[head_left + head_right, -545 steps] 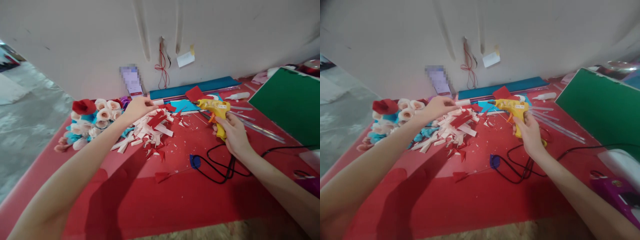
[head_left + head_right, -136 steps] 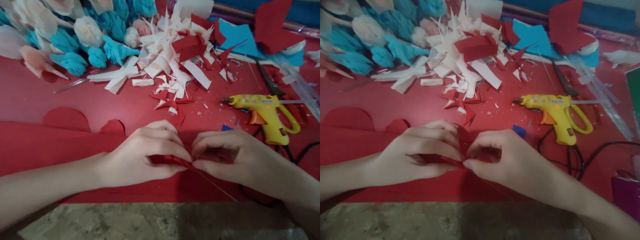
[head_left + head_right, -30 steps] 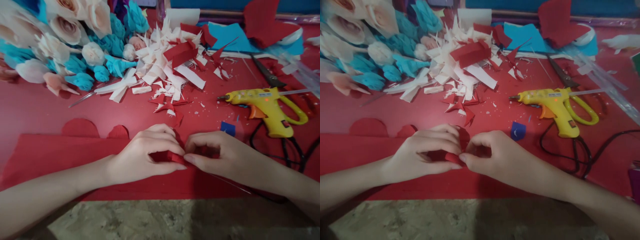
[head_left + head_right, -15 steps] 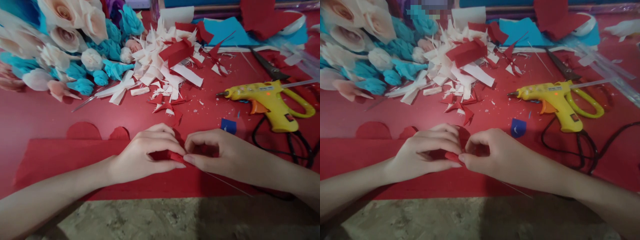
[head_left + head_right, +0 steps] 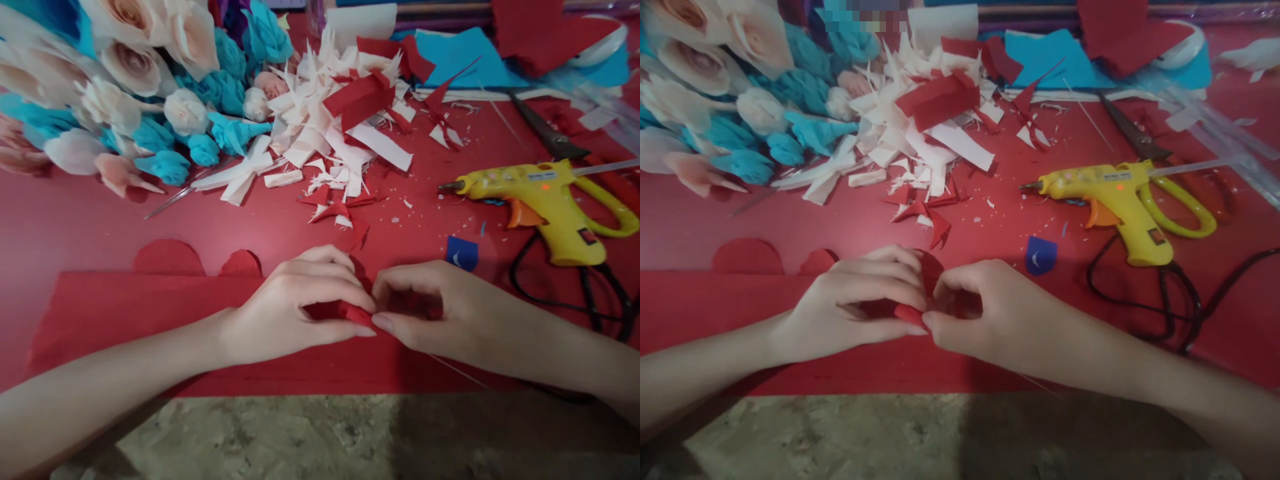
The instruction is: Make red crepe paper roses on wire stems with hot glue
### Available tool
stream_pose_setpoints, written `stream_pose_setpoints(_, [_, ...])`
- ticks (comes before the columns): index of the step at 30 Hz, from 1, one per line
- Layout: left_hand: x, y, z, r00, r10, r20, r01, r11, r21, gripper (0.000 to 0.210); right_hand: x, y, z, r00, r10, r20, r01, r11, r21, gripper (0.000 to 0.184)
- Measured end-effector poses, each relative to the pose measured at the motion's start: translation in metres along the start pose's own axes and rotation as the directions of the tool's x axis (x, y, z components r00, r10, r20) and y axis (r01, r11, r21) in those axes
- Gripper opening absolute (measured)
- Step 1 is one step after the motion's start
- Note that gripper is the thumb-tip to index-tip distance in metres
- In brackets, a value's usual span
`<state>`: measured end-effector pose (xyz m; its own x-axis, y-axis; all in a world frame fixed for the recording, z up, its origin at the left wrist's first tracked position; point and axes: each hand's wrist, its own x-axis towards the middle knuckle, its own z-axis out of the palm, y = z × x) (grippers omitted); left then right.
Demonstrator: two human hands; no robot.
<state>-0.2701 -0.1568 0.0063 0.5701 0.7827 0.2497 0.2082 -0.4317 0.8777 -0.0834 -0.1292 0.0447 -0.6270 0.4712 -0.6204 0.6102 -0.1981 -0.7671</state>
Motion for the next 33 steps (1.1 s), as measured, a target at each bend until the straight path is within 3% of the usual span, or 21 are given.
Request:
stream_pose_setpoints(8, [0.000, 0.000, 0.000, 1.000, -0.006, 0.009, 0.006, 1.000, 0.017, 0.010, 0.002, 0.008, 0.003, 0.996, -0.086, -0.021, 0.087, 0.996, 0.018, 0.010])
stream_pose_setpoints(33, [0.000, -0.001, 0.000, 0.999, -0.029, 0.016, 0.029, 0.999, -0.014, 0.009, 0.003, 0.013, 0.000, 0.993, -0.117, -0.001, 0.117, 0.993, -0.018, 0.006])
